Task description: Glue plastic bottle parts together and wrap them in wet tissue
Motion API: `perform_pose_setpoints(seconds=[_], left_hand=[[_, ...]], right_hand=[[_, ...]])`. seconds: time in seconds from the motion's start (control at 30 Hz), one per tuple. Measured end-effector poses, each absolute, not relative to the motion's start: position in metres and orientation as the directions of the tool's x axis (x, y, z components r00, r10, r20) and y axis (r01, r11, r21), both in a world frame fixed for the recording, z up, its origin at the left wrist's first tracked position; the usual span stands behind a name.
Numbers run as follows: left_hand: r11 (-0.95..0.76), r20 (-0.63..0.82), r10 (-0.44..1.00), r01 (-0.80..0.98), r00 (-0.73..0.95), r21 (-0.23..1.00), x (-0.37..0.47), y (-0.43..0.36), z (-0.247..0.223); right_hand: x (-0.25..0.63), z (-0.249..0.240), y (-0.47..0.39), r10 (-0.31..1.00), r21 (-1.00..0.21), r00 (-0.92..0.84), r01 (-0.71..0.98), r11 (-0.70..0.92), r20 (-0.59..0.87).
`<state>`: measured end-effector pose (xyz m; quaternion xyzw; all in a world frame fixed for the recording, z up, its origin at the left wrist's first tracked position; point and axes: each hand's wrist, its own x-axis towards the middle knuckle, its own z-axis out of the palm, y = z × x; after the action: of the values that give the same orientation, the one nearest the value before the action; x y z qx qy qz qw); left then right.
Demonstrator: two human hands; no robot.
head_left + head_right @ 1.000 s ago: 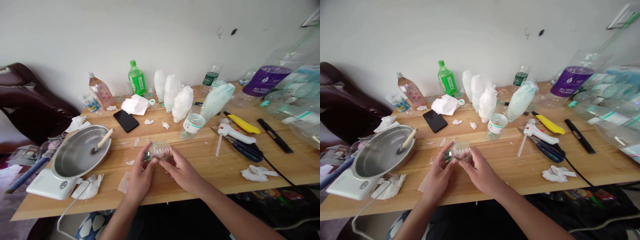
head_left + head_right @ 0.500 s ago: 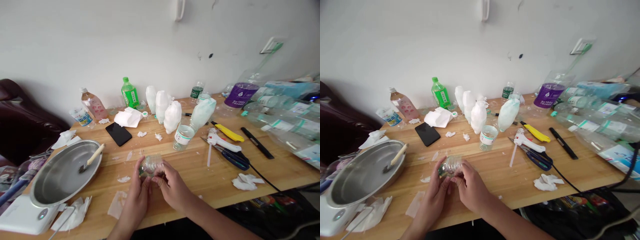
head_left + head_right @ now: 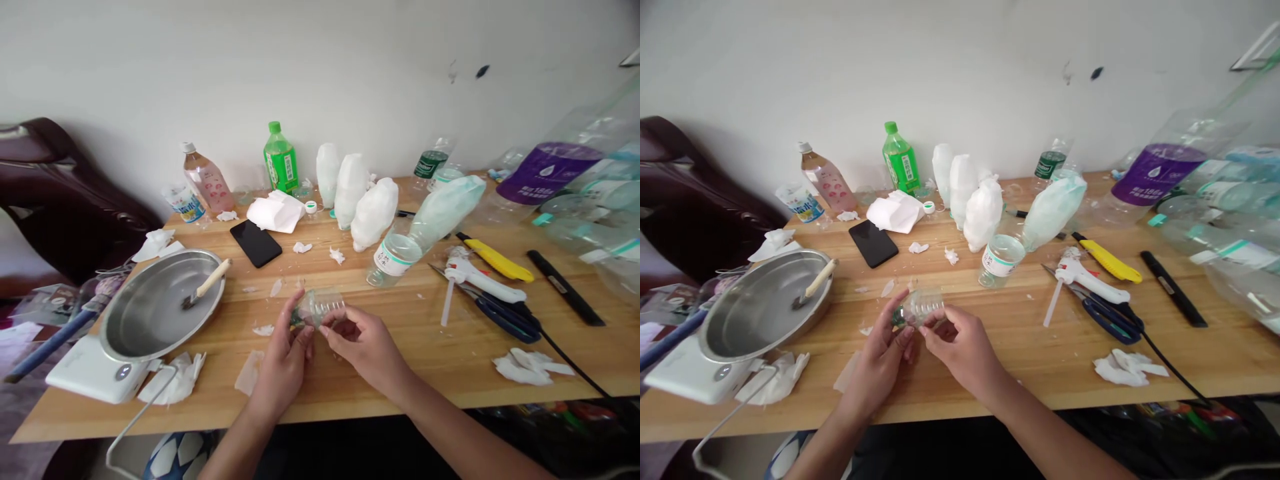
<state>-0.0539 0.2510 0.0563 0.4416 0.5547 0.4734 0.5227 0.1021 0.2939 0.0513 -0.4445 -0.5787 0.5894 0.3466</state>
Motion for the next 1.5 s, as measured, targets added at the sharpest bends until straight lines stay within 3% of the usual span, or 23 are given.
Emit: perform_pose_setpoints(seconds=[0.13,0.37,0.73,0.9,1.03,1.5], left_hand=[[0.166,-0.16,0.983,0.057,-0.093,0.985,-0.052,0.251,0.055],[0.143,-0.141,0.99,0.151,-0.025,0.978,-0.051,0.25,0.056],[0.119,-0.105,0.991,0.195,-0.077,0.974,-0.044,0.249,0.05],[0.18,-0.172,0.978,0.058,-0.12,0.982,-0.048,0.251,0.06],[0.216,-0.218,0.972,-0.032,-0.091,0.976,-0.052,0.25,0.062],[0.189,-0.179,0.978,0.087,-0.108,0.978,-0.045,0.249,0.057]], right_hand=[[0.104,0.044,0.294,0.934,-0.993,-0.343,0.098,-0.072,-0.101],[0.107,0.041,0.3,0.865,-0.955,-0.45,-0.078,-0.285,-0.221],[0.105,0.046,0.3,0.858,-0.966,-0.48,-0.072,-0.248,-0.184],[0.109,0.051,0.304,0.836,-0.975,-0.511,0.018,-0.221,-0.199],[0.111,0.055,0.307,0.89,-0.966,-0.382,0.033,-0.257,-0.25],[0.105,0.051,0.307,0.885,-0.953,-0.368,0.011,-0.303,-0.285]])
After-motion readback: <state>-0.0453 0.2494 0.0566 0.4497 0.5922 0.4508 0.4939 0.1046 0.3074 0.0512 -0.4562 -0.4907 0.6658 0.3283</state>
